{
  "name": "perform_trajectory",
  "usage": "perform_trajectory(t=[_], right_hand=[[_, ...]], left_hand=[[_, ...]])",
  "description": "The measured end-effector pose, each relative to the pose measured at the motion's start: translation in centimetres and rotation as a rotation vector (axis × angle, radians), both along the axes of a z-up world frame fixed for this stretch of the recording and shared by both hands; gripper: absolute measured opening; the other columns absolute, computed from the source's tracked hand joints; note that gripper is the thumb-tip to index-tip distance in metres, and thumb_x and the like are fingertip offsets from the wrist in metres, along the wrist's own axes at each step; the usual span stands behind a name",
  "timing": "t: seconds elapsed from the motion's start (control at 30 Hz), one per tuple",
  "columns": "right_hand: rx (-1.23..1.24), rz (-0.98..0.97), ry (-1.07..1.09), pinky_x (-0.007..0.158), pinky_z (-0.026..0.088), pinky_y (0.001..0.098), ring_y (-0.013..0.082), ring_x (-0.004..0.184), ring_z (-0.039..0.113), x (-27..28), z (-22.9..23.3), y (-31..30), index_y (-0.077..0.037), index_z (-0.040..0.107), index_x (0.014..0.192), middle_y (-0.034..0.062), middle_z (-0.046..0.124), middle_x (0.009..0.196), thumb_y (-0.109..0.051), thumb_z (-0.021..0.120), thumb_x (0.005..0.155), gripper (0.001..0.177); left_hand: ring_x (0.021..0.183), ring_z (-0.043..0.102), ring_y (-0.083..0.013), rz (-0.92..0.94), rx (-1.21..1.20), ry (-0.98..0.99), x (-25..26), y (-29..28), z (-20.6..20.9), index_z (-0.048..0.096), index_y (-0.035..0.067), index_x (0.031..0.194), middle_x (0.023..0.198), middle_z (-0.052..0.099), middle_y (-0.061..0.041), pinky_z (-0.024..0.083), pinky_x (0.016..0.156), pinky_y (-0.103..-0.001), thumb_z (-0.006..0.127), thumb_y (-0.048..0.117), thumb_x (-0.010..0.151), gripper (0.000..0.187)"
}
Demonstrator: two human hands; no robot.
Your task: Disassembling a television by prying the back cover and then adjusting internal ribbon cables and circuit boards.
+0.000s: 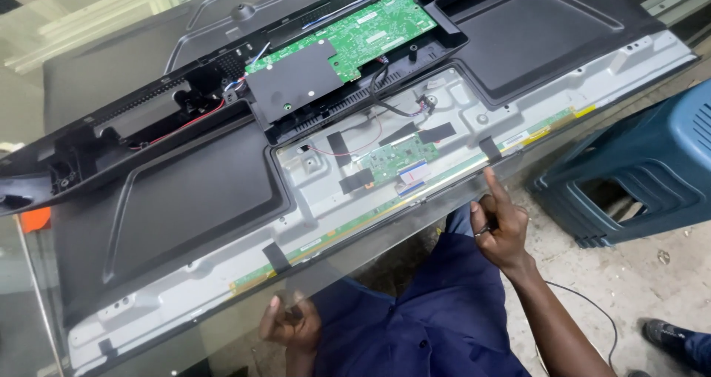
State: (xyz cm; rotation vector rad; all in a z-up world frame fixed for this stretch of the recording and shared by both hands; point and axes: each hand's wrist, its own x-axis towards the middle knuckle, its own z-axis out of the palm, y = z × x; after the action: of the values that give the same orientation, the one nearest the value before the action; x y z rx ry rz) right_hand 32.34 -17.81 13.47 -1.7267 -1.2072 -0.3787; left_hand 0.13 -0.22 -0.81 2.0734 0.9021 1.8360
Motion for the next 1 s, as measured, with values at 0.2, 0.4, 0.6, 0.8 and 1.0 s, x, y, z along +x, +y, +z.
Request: perform_trajectory(t=[0.2, 0.4, 0.6, 0.8, 1.0], right_hand=[[-0.021, -0.079, -0.028, 0.057, 0.039, 0.0340, 0.0171, 0.053, 0.038, -0.2, -2.7, -0.5, 0.006, 0.045, 0.151, 0.0033, 0.048, 0.072, -0.007, 0.062, 0.100, 0.056], [0.023, -0.047, -0.012, 0.072, 0.047, 0.0400, 0.0263, 0.070, 0.056, 0.0, -7.2, -0.9, 0.010, 0.040, 0.155, 0.0170, 0.063, 0.085, -0.003, 0.063, 0.103, 0.058], [0.054, 0.019, 0.098, 0.087, 0.036, 0.0365, 0.0204, 0.066, 0.041, -0.8, -7.8, 0.4, 0.005, 0.019, 0.158, 0.0120, 0.047, 0.065, 0.002, 0.058, 0.108, 0.063], [0.061, 0.044, 0.192, 0.066, 0.022, 0.0342, 0.0149, 0.058, 0.023, -2.3, -5.8, 1.3, -0.007, 0.014, 0.155, 0.0047, 0.024, 0.063, -0.004, 0.049, 0.111, 0.057], [0.123, 0.032, 0.129, 0.081, 0.030, 0.0329, 0.0170, 0.060, 0.033, -1.2, -7.5, 1.2, -0.003, 0.015, 0.157, 0.0083, 0.037, 0.058, 0.003, 0.051, 0.107, 0.062]], left_hand=[[0.102, 0.059, -0.0211, 0.157, 0.032, 0.113, -0.6, -0.4, -1.6, 0.043, -0.002, 0.126, 0.116, 0.048, -0.011, 0.052, 0.087, -0.023, 0.075, 0.007, 0.083, 0.053], [0.104, 0.065, -0.0225, 0.093, 0.020, 0.231, -0.4, -1.6, 4.6, 0.048, 0.001, 0.126, 0.116, 0.056, -0.010, 0.056, 0.092, -0.030, 0.074, 0.010, 0.086, 0.049], [0.057, 0.060, -0.0160, 0.118, 0.050, 0.358, -0.5, -3.2, 19.0, 0.067, 0.002, 0.108, 0.097, 0.074, -0.005, 0.049, 0.055, -0.027, 0.057, 0.009, 0.093, 0.020], [0.059, 0.043, -0.0187, 0.229, 0.213, 0.528, -0.6, -2.1, 23.8, 0.075, 0.017, 0.105, 0.074, 0.058, 0.002, 0.034, 0.053, -0.032, 0.047, 0.021, 0.091, 0.031], [0.107, 0.047, -0.0245, 0.279, 0.134, 0.691, 1.5, 0.4, 24.1, 0.068, 0.022, 0.118, 0.116, 0.058, -0.006, 0.035, 0.084, -0.043, 0.049, 0.036, 0.094, 0.033]])
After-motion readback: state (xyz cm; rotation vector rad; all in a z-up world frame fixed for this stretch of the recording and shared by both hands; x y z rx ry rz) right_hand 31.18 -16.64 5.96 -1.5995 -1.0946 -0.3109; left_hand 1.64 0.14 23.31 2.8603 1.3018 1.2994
